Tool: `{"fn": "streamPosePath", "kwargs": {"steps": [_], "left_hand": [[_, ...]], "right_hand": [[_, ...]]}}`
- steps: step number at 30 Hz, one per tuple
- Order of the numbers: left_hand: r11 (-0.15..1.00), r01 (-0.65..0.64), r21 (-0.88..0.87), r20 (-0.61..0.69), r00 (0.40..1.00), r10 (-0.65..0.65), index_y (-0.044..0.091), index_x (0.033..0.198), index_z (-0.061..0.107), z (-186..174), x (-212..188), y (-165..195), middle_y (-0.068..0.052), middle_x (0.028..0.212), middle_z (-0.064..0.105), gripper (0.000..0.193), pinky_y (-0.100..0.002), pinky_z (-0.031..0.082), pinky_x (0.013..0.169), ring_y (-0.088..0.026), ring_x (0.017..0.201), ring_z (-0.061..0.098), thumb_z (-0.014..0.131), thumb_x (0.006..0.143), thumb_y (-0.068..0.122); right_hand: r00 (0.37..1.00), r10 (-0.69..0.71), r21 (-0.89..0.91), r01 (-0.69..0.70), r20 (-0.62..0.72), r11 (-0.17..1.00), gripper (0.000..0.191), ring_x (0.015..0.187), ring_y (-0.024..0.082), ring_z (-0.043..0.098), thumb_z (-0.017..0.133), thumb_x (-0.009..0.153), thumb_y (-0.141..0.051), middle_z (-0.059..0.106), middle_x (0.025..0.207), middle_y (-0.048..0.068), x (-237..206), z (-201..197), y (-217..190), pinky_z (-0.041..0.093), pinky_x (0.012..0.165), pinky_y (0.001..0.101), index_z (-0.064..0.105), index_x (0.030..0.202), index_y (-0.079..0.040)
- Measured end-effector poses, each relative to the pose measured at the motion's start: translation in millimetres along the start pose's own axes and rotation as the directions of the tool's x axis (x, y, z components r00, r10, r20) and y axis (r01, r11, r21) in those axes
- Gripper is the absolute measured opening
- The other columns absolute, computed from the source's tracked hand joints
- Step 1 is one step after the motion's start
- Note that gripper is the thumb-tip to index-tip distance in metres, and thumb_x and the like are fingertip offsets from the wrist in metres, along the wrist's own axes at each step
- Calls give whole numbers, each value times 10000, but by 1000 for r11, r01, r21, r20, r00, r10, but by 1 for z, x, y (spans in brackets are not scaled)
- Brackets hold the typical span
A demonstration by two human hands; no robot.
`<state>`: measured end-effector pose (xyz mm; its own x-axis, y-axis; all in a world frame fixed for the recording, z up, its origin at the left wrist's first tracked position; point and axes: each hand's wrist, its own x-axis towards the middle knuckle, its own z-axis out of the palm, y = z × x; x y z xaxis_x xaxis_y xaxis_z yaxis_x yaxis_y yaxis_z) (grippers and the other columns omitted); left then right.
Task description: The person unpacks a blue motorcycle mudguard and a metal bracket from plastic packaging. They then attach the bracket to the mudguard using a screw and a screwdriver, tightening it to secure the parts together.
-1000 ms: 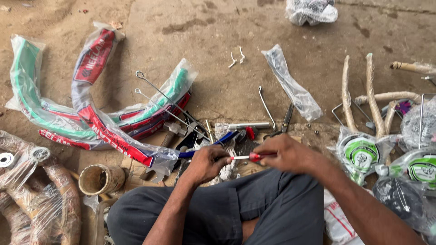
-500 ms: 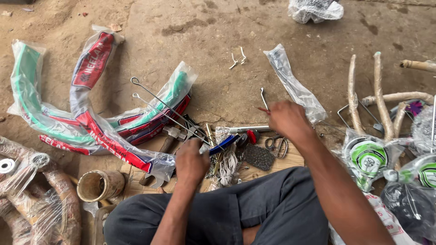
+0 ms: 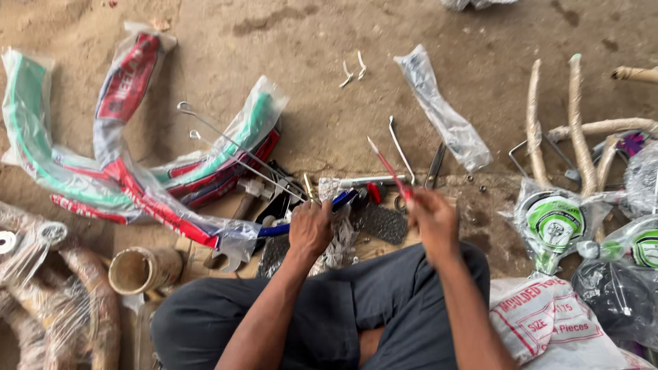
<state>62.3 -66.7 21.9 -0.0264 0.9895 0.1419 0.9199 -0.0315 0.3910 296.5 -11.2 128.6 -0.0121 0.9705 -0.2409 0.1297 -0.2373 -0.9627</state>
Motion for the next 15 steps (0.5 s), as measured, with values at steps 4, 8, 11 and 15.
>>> {"fn": "streamPosePath", "kwargs": {"steps": [4, 8, 11, 15], "left_hand": [[993, 118, -4, 26, 993, -118, 68, 1008, 638, -43, 19, 11, -158, 771, 644, 137, -489, 471, 769, -339, 793, 638, 644, 877, 105], [962, 189, -197, -182, 957, -225, 94, 1002, 669, -117, 30, 16, -153, 745, 653, 200, -501, 455, 669, -339, 732, 609, 739, 821, 143], [947, 134, -292, -428, 867, -255, 81, 932, 663, -165, 26, 20, -136, 790, 682, 282, -498, 450, 682, -338, 753, 584, 819, 715, 171], [900, 174, -400, -435, 828, -354, 77, 881, 638, -198, 17, 26, -79, 774, 688, 326, -454, 450, 701, -282, 758, 565, 860, 702, 235]], "right_hand": [[992, -96, 53, 101, -87, 993, 389, 685, 92, 637, 725, 884, -80, 737, 942, 57, -76, -23, 45, 493, 542, 231, 670, 1257, 16], [963, -244, -136, 228, -112, 964, 375, 831, 114, 712, 785, 839, -48, 770, 977, 97, -120, -27, 52, 573, 707, 258, 703, 1198, 22], [928, -364, -195, 343, -78, 919, 379, 906, 117, 737, 818, 785, -15, 783, 1025, 118, -129, -16, 40, 594, 791, 262, 719, 1149, 20], [901, -434, -222, 417, -30, 881, 373, 920, 160, 771, 838, 752, -25, 800, 1045, 150, -135, -4, 21, 621, 809, 282, 733, 1108, 7]]}}
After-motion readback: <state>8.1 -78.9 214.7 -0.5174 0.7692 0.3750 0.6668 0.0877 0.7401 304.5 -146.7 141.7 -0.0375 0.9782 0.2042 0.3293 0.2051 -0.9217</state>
